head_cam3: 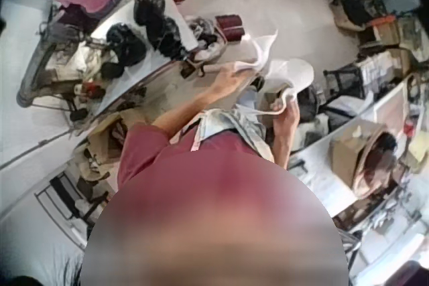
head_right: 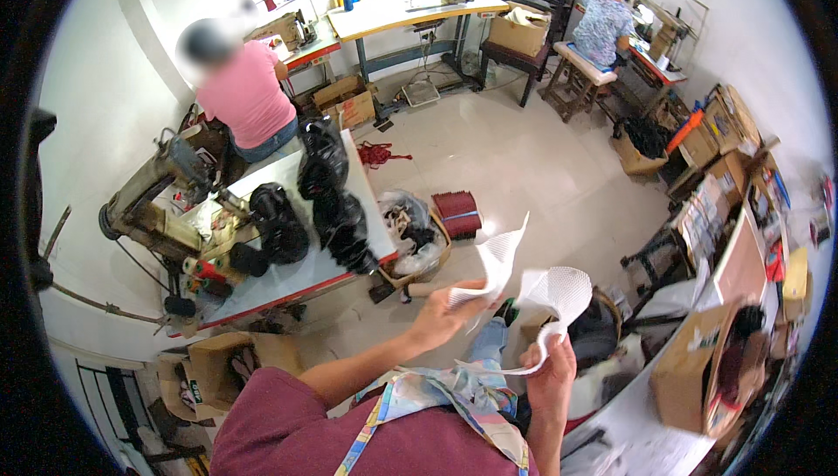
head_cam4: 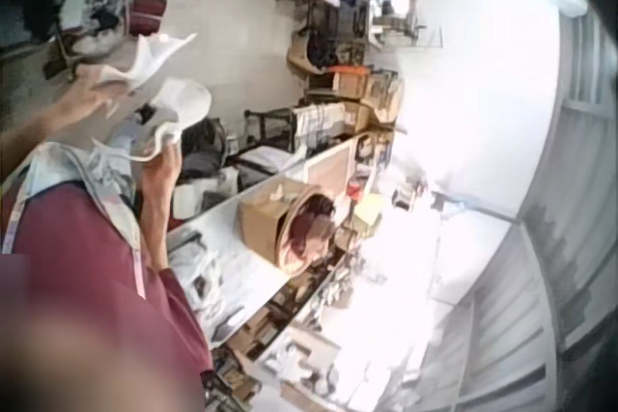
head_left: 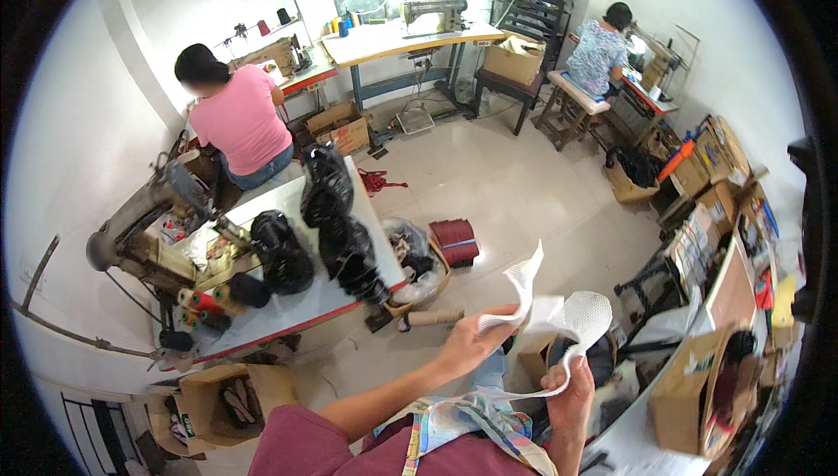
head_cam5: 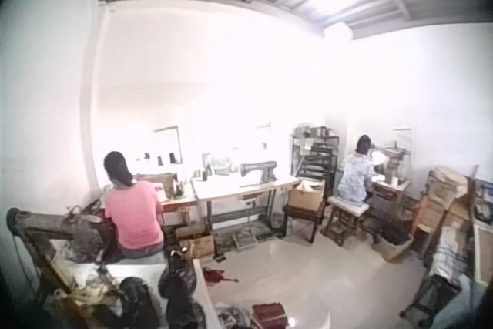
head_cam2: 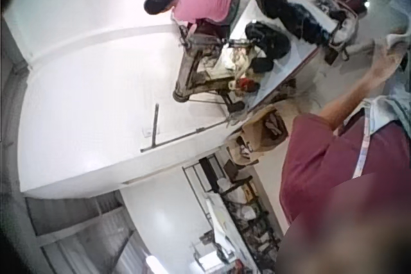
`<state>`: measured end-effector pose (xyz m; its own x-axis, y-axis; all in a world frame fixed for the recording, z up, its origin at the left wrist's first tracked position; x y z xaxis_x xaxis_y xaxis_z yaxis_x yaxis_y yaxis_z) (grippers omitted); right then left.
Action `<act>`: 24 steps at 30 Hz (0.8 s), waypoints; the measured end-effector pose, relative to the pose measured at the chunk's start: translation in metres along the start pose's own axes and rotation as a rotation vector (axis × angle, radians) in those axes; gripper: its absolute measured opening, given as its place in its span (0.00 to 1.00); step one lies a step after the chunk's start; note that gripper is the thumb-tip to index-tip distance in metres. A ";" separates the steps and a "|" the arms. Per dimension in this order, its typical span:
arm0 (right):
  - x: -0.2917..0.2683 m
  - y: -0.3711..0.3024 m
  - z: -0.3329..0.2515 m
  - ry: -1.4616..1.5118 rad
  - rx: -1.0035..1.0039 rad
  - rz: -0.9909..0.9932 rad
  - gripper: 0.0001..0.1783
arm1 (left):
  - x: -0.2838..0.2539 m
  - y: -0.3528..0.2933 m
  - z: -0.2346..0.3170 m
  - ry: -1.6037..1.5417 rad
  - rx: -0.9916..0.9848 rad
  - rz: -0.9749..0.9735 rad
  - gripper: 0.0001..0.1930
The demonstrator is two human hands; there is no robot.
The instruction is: The person cuts a piece of white mesh fabric using shears, trims the edges, and then hands the cut piece to a coworker. The person then walks to another area and returns to the table to cut a yellow strip of material.
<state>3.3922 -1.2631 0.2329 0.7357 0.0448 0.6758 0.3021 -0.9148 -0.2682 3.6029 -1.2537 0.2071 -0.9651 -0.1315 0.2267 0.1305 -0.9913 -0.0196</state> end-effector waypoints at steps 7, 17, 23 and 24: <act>0.013 0.277 -0.066 -0.534 0.170 -0.123 0.25 | 0.055 0.233 -0.033 -0.153 -0.083 0.268 0.16; 0.131 0.578 -0.060 -0.579 0.388 -0.562 0.21 | -0.052 0.457 0.008 0.297 0.095 0.623 0.25; 0.214 0.805 -0.079 -0.669 0.221 -0.504 0.18 | -0.152 0.636 0.035 0.013 0.054 0.682 0.29; 0.235 0.841 -0.078 -0.678 0.182 -0.564 0.19 | -0.169 0.659 0.042 -0.061 0.047 0.713 0.28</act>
<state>3.7716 -2.0529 0.2196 0.6312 0.7479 0.2053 0.7756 -0.6100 -0.1625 3.8620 -1.8842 0.1971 -0.6273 -0.7446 0.2281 0.7353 -0.6628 -0.1414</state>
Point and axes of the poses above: each hand's wrist, its own y-axis towards the middle knuckle, its own x-axis out of the palm, z = x × y, the point moved 6 cm from there along y, towards the middle knuckle, and after that the axes turned 4 degrees about y, right-handed, at the moved point
